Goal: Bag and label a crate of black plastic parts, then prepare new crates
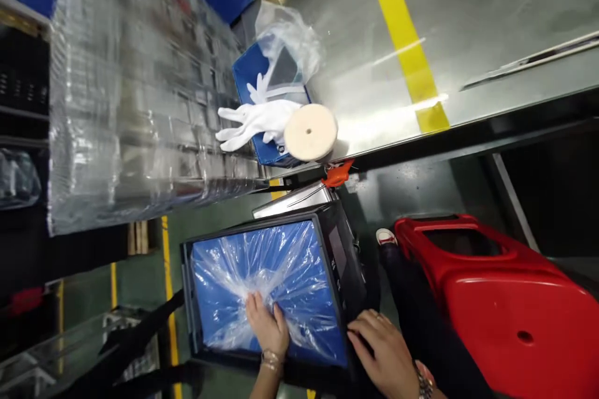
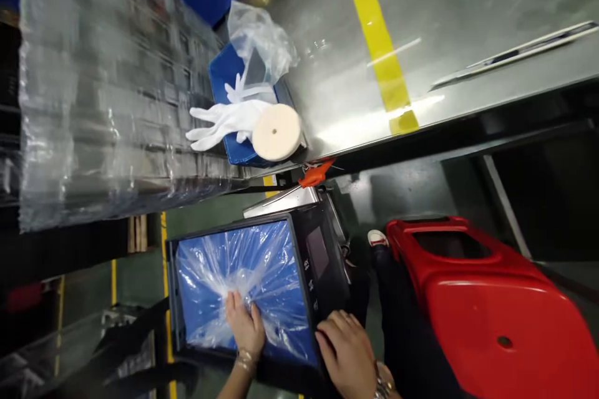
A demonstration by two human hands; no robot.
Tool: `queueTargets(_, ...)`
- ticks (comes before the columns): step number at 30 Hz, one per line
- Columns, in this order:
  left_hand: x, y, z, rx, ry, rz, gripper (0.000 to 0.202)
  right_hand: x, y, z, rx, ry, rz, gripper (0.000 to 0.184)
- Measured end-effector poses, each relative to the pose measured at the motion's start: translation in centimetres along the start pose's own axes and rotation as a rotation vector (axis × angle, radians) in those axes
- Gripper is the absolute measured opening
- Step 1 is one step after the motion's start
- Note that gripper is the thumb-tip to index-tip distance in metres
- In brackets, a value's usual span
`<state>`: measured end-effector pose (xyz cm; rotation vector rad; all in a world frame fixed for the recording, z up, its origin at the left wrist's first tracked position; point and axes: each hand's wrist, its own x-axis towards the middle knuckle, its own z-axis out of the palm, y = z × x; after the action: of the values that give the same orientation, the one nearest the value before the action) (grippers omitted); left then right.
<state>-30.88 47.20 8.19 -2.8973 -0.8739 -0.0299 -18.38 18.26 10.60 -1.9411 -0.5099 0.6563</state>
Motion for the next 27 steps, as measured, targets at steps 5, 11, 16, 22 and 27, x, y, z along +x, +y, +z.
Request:
queueTargets(5, -0.6, 0.5, -0.4, 0.048, -0.05, -0.016, 0.063, -0.2, 0.0, 1.8, -0.018, -0.013, 0.165, 0.023)
queueTargets(11, -1.5, -0.5, -2.8, 0.124, -0.078, -0.033, 0.064, -1.9, -2.1, 3.3, -0.011, 0.008, 0.192, 0.028)
queueTargets(16, -2.1, -2.1, -7.4, 0.103, -0.238, -0.171, 0.064, -3.7, -5.4, 4.3, -0.088, -0.037, 0.205, 0.034)
queueTargets(22, -2.7, -4.1, -13.1, -0.03, -0.439, -0.301, 0.071, 1.1, -10.9, -1.9, 0.219, 0.01, 0.381, 0.054)
queueTargets(27, -1.1, -4.0, -14.4, -0.074, -0.476, -0.402, 0.077, 12.4, -15.6, -13.9, 0.322, 0.319, 0.413, 0.067)
